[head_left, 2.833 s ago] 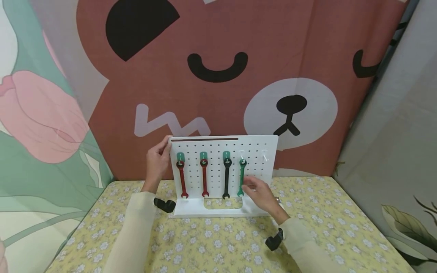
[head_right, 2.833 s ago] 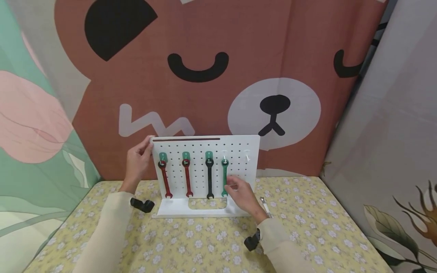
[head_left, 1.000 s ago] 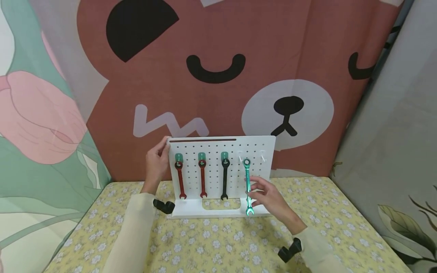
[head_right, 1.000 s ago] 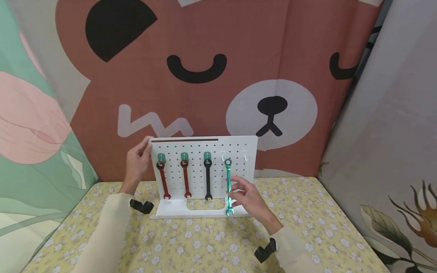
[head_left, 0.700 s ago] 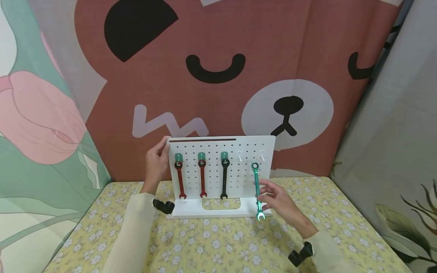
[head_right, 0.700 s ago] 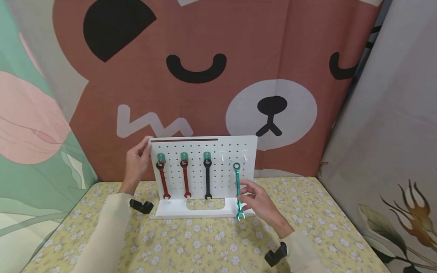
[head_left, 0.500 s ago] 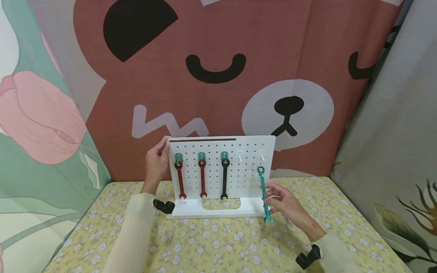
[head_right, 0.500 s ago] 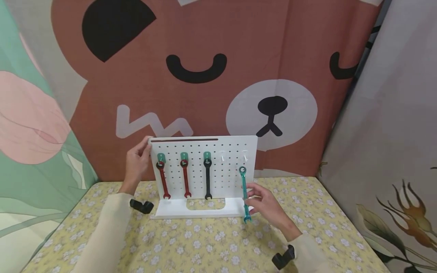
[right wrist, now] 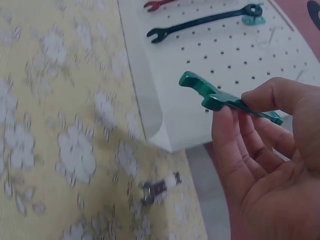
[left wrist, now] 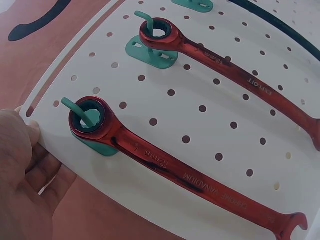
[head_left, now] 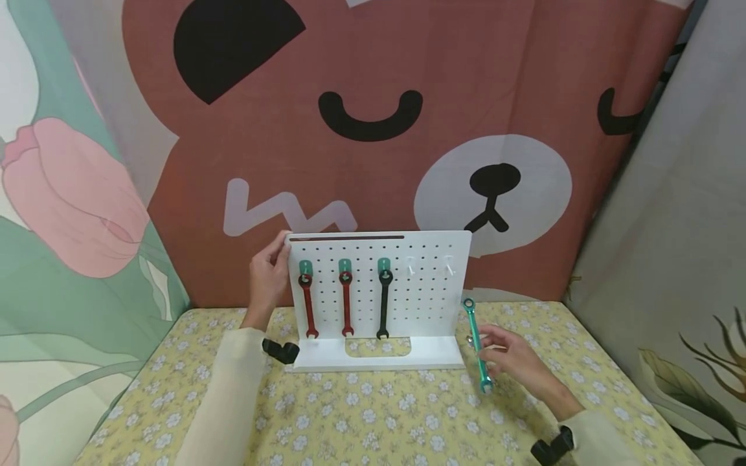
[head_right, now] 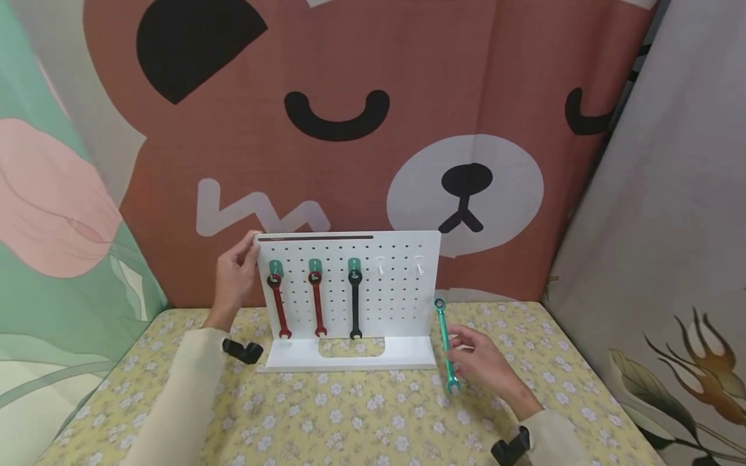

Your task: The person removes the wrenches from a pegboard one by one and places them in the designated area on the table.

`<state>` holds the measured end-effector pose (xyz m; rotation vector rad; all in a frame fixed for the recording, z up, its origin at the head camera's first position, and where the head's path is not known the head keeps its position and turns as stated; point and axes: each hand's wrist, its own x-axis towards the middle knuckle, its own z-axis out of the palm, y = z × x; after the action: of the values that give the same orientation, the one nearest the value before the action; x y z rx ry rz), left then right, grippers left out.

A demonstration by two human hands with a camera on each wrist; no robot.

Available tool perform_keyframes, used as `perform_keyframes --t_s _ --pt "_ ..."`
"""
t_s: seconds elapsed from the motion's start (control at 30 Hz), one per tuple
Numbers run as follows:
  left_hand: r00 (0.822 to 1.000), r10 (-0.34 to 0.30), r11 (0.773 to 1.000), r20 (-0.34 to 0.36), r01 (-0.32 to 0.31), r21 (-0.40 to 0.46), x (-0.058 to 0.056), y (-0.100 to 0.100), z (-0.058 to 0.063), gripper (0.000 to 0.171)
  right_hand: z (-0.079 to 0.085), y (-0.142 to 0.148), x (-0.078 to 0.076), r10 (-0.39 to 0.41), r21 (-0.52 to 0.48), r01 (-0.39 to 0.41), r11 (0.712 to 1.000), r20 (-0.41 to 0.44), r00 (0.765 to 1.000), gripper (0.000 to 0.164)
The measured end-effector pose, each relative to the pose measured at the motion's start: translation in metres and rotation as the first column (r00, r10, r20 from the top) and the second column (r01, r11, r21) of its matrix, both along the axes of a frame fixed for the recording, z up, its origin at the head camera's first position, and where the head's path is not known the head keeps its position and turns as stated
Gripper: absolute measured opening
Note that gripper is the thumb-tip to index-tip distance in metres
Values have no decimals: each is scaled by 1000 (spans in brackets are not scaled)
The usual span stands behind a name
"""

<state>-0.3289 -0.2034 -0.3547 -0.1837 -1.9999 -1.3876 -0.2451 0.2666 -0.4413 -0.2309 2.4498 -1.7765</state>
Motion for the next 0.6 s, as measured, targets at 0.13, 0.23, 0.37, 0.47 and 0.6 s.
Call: perform_keyframes --t_s 0.13,0.23,0.37,0.47,0.6 --pt "1000 -4 1000 -16 4 -1 -2 1 -1 36 -5 8 -3 -15 16 14 1000 42 999 57" --pt "1000 -4 1000 -12 4 1 -2 2 0 36 -9 15 -5 -6 26 4 1000 72 997 60" --pt "1000 -6 1000 -1 6 5 0 3 1 37 -15 27 -8 23 58 -28 998 72 997 57" --pt "1000 -14 1000 -5 14 7 1 3 1 37 -17 34 -9 60 88 -66 994 68 996 49" --pt "999 -19 1000 -27 19 -1 0 1 0 36 -19 42 -12 87 126 -94 987 66 994 44"
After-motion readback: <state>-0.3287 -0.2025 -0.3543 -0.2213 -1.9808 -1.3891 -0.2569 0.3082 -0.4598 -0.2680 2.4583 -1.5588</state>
